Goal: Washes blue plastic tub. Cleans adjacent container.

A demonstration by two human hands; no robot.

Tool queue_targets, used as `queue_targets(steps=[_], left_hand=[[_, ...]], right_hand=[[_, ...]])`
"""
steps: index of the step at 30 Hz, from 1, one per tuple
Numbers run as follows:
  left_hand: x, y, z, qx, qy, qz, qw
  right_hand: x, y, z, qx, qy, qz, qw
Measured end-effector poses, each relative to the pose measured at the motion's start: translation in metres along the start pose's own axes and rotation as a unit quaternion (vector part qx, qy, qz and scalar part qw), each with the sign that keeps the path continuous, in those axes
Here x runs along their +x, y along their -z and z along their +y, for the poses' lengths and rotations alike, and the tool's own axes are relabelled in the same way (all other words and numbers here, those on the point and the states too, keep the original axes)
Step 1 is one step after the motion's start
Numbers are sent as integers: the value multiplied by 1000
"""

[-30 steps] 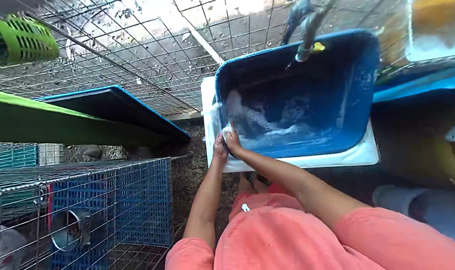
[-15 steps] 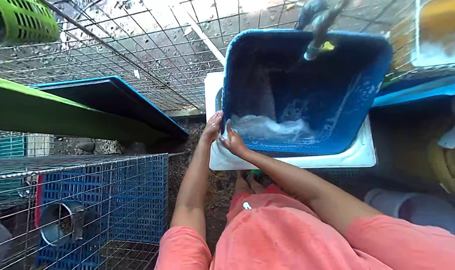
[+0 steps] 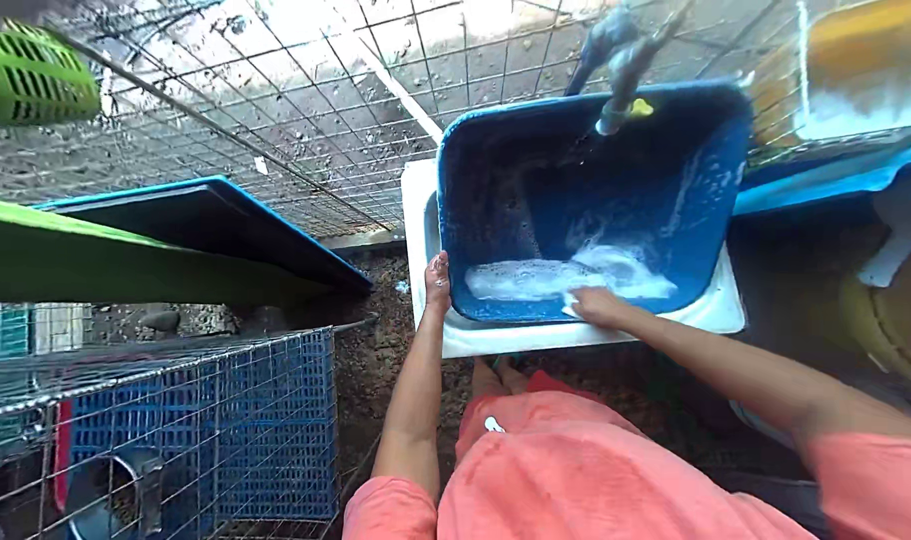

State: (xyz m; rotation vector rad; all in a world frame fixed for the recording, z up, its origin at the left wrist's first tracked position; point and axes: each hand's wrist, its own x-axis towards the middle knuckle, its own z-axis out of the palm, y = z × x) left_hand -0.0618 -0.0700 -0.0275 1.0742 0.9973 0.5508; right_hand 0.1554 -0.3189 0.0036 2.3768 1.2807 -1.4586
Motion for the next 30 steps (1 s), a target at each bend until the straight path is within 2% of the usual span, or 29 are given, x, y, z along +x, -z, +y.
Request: queue_targets(steps=[3,6,7,9,11,14,16,17,19,21,22,23,25,27,30], left_hand=[[1,-3,-4,-17,55,18,998],[-6,-5,-7,-26,78,36,996],[-7,-6,-7,-31,77,40,996],[-12,-5,-6,-40,70,39,996],[-13,-4,-10,-43,48,35,997],[-9,-5,-12,-63,42,29,997],[-10,-5,-13,-81,49,28,995],[-12,-4,-15,-96,47,25,994],[-14,-1,-18,-122,40,14,992],[-13,-4,-17,-123,45,16,991],[-13,-4,-16,-116,42,15,992],[-13,-5,-16,-108,42,21,993],[-14,-5,-14,-87,41,25,995],[-16,-6,-11,-66,50,32,996],[-15,-7,-8,-51,71,29,996]], right_hand=[[31,-26,-91,32,65,7,997],[70,-58,-161,146,119,69,980],[78,-62,-179,211,117,106,965],[91,-62,-206,366,131,208,898],[115,-38,-225,454,175,310,817],[151,49,-246,444,247,396,765],[163,73,-254,441,294,433,729],[162,61,-251,429,313,427,732],[148,2,-231,385,327,393,768],[126,-48,-210,378,309,347,801],[117,-55,-205,384,298,324,812],[115,-50,-205,387,284,314,819],[131,-10,-211,345,254,300,853],[169,43,-210,205,246,343,883],[200,97,-181,29,264,462,846]])
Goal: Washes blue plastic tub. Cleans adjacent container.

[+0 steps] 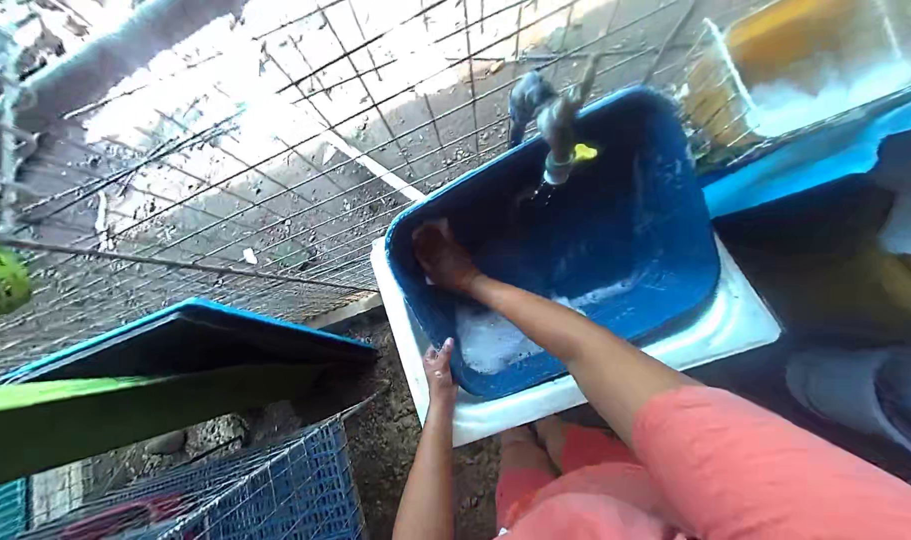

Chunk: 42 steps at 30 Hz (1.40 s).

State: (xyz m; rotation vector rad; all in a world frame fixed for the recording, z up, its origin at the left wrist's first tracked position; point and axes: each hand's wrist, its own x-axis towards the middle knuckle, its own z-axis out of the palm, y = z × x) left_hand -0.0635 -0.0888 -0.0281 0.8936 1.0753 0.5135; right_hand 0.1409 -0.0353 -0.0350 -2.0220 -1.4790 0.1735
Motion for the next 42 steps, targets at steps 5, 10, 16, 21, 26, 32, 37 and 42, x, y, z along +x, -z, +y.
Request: queue_targets(steps=[5,10,16,21,26,32,37,42], left_hand=[[-2,-1,1,-2,19,1,1000],[-1,0,0,-9,19,3,1000],[-3,3,1,7,22,2,1000],[-4,5,-1,20,13,8,1000],[-3,0,0,16,4,12,1000],[-5,-4,1,35,-12,26,999],[-1,-1,0,39,-27,16,999],[-1,-4,-4,40,-45,29,998]], right_hand=[[-55,97,100,-69,-78,94,990],[-96,121,159,-209,-314,155,913],[-35,30,32,19,53,-60,997],[-14,108,112,19,65,3,998],[-83,220,211,-198,-58,39,978],[-221,217,195,-267,-158,-202,929],[-256,178,126,-120,-398,-263,871],[-225,115,21,-11,-427,-300,853]])
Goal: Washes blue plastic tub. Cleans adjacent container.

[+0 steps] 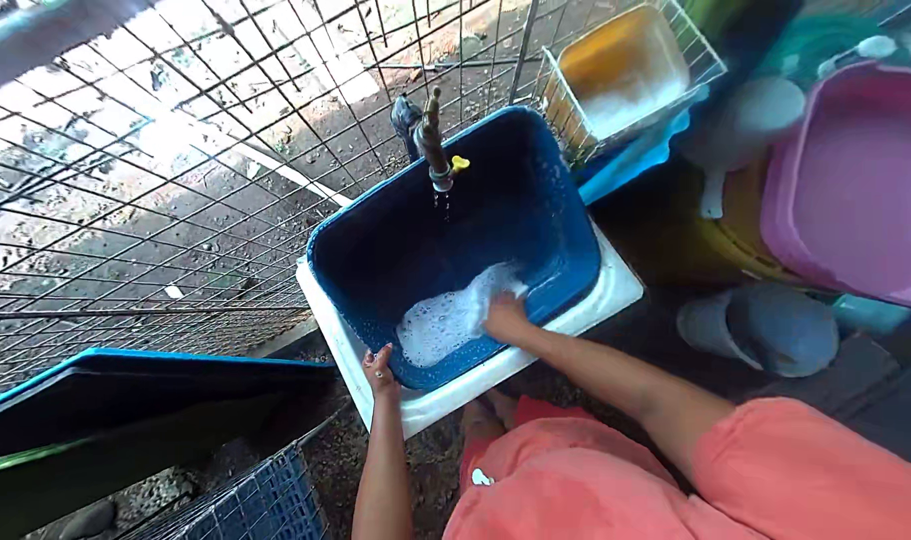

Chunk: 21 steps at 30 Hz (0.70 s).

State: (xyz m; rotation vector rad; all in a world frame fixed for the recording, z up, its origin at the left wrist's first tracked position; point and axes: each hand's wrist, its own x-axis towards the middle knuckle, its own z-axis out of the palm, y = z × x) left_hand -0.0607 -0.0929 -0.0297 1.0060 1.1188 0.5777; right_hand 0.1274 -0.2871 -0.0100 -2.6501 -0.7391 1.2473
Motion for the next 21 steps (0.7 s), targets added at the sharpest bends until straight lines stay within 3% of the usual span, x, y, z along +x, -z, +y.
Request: queue_targets(steps=[4,6,9,11,13,15,18,21], left_hand=[[3,0,0,4,-3,-2,1000],[3,0,-1,-2,-5,0,1000],[2,-1,-1,-2,-6,0,1000],[3,-1,0,2,-3,-1,1000],[2,0,-1,3,2,-7,1000],[3,2,0,7,11,-19,1000],[1,2,2,14,19,-25,999],[1,4,1,13,18,-18,1000]], right_hand=[[-10,-9,-14,-20,100,-20,995],[-16,18,17,-55,79,-25,995],[-19,78,100,-111,52,-9,992],[-20,117,157,-214,146,-7,966],[-14,148,195,-299,286,14,910],[3,184,198,-318,362,95,871],[18,235,135,-362,258,159,882],[37,175,139,-348,192,162,903]])
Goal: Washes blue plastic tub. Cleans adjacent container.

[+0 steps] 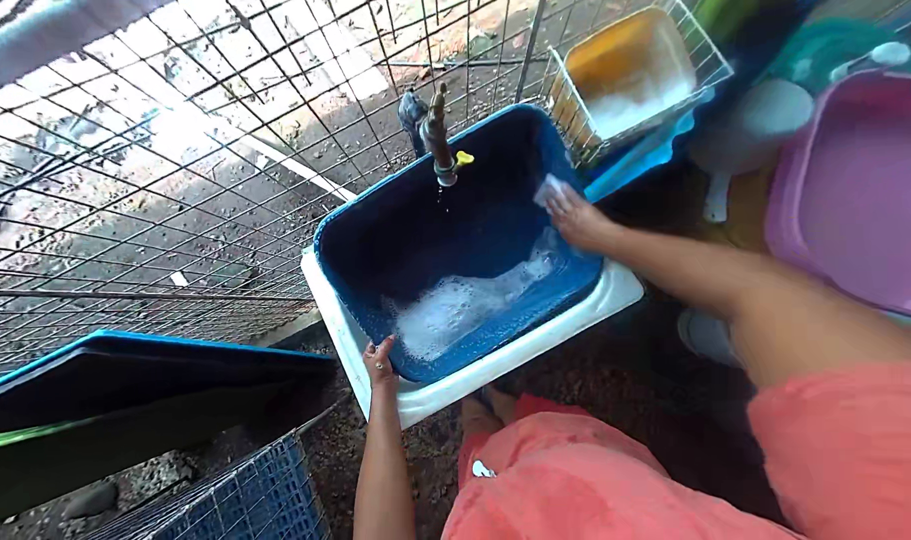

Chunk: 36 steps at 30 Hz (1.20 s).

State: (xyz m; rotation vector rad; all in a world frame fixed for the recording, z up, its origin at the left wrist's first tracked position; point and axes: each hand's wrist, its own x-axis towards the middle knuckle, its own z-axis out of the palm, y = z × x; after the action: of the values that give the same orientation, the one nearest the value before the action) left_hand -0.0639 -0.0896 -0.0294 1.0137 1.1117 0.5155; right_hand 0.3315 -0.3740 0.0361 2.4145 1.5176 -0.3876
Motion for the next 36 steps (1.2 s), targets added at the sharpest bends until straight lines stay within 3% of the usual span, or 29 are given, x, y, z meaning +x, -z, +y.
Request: queue_targets(steps=[2,4,6,8,11,15,18,20,22,25,27,31,36], left_hand=[[0,0,-1,-7,4,-4,1000],[2,-3,-3,-14,-1,0,1000],[2,-1,-5,-14,-7,2,1000],[3,-1,-7,-13,-11,1,1000],[2,-3,-8,-21,-13,8,1000],[1,-4,-8,-7,-22,13,1000],[-6,-3,-10,56,-58,30,996],[-12,-3,-10,127,-83,35,988],[-12,-3,-11,205,-130,41,969],[-7,-6,-4,226,-169,39,959],[-6,-9,14,187,-161,52,968],[-18,5,84,126,-165,57,977],[-74,41,192,162,-218,64,960]], right_hand=[[-21,-54,-33,111,-59,-49,991],[-24,-53,-77,196,-137,-167,957],[-15,-41,-129,236,-143,-236,932],[-6,-37,-187,258,-85,-201,941],[26,-55,-255,308,10,-50,950],[118,-17,-292,316,163,40,934],[173,30,-277,316,200,171,911],[205,32,-237,258,175,276,909],[208,25,-178,201,108,312,922],[159,1,-95,198,-36,251,947],[117,-22,-63,197,-101,207,953],[65,-22,-80,285,-150,58,945],[46,19,-120,401,-142,-6,905]])
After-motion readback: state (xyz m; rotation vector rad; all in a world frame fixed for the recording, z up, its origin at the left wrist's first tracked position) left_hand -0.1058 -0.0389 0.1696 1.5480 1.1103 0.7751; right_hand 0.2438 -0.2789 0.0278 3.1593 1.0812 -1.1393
